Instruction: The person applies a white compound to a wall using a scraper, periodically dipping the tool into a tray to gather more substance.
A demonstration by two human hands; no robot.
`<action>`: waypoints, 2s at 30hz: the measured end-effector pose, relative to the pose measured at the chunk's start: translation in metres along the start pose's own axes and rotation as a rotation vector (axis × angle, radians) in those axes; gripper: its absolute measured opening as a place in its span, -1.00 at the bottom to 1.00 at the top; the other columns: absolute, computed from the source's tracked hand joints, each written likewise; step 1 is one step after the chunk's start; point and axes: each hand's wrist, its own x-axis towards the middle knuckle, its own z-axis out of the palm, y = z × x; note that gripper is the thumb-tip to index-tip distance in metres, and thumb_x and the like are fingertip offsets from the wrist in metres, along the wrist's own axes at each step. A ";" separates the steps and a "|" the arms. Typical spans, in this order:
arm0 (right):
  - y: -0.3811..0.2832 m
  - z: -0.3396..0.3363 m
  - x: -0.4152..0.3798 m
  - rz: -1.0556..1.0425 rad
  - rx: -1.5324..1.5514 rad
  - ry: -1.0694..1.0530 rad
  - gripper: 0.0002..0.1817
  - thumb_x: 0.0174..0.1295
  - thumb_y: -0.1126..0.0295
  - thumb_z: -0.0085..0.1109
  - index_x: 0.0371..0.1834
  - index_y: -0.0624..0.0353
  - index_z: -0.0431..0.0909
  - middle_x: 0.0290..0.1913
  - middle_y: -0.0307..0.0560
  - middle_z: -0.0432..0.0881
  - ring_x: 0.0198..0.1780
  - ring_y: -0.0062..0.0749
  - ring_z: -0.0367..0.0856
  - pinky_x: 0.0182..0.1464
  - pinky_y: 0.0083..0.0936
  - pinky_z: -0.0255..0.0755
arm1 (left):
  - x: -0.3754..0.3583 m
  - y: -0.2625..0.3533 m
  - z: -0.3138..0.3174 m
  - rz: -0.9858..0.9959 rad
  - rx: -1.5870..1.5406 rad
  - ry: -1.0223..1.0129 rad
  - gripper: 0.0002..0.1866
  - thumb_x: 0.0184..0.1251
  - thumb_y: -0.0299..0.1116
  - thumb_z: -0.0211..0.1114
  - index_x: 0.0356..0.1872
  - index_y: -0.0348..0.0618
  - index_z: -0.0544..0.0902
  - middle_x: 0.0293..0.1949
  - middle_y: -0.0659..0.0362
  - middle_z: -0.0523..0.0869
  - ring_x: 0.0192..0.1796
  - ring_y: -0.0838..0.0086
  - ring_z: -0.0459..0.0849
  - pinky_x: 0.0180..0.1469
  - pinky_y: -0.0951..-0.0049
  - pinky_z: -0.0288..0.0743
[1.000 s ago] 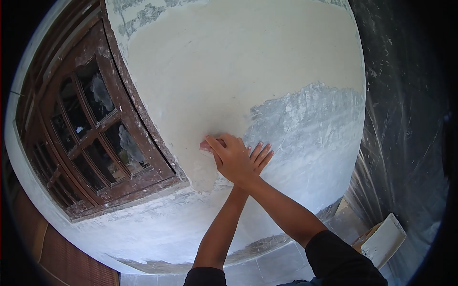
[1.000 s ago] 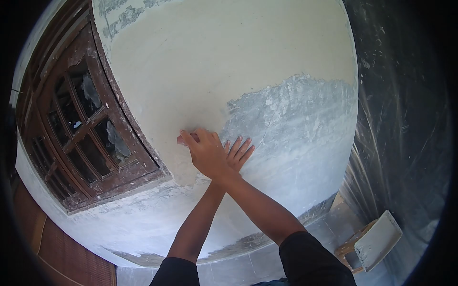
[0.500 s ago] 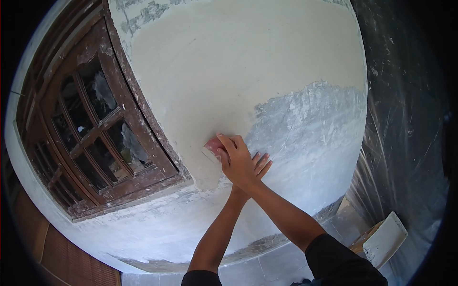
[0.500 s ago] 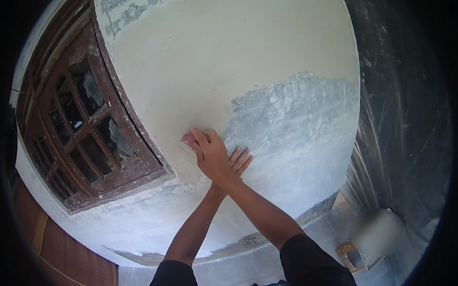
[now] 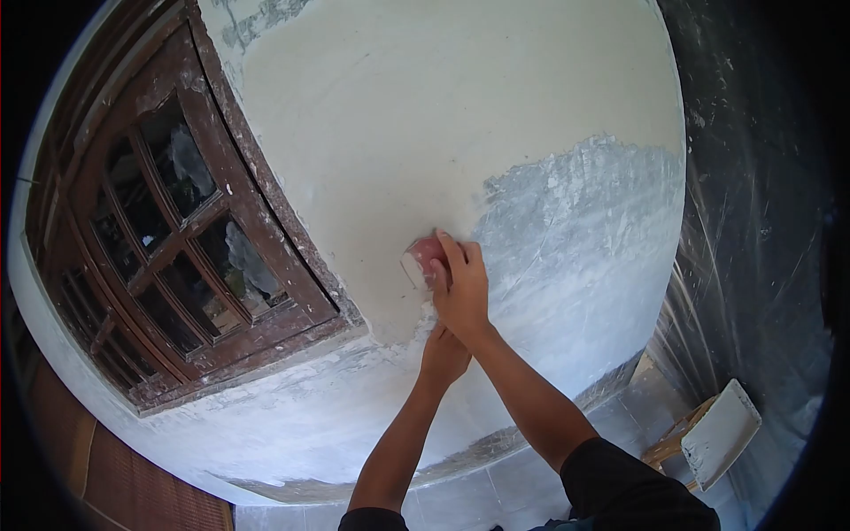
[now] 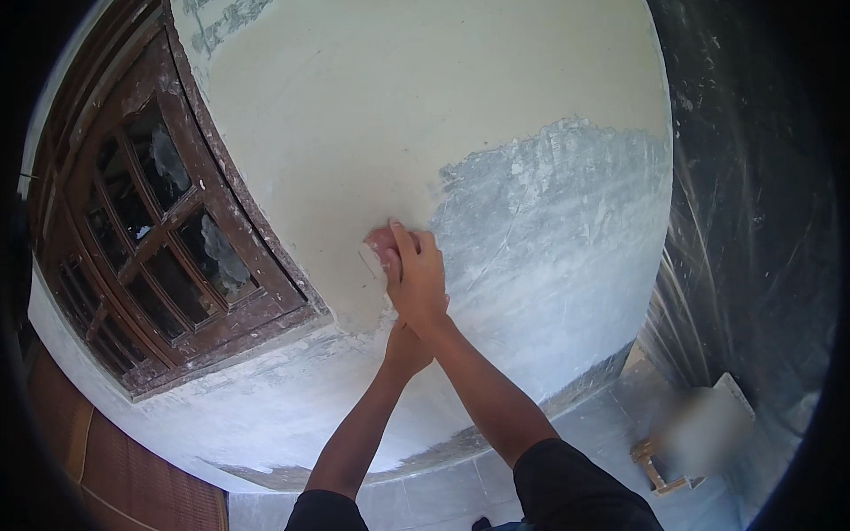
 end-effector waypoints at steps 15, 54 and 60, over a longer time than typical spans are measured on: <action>-0.008 -0.001 -0.025 0.462 0.040 0.365 -0.50 0.33 0.58 0.09 0.36 0.23 0.37 -0.01 0.13 0.41 -0.01 -0.02 0.54 0.03 -0.23 0.50 | -0.036 -0.004 0.000 0.031 0.064 -0.053 -0.40 0.34 -0.31 0.15 0.40 -0.22 0.39 0.39 0.10 0.46 0.49 0.29 0.31 0.52 0.26 0.14; -0.004 0.005 -0.044 0.023 -0.119 -0.057 -0.53 0.23 0.49 0.20 0.25 0.10 0.53 -0.10 0.07 0.50 -0.12 -0.06 0.52 -0.08 -0.24 0.37 | -0.054 -0.012 0.016 -0.038 -0.340 -0.100 -0.38 0.08 -0.38 0.27 0.29 -0.12 0.52 0.41 0.13 0.41 0.55 0.26 0.17 0.59 0.16 -0.08; -0.007 -0.010 -0.047 0.138 -0.159 0.155 -0.55 0.25 0.46 0.19 0.25 0.05 0.53 -0.13 0.00 0.51 -0.16 -0.15 0.51 -0.08 -0.27 0.34 | -0.053 -0.003 0.001 0.084 0.076 -0.148 -0.38 0.07 -0.41 0.28 0.28 -0.14 0.54 0.41 0.13 0.41 0.54 0.24 0.18 0.59 0.14 -0.07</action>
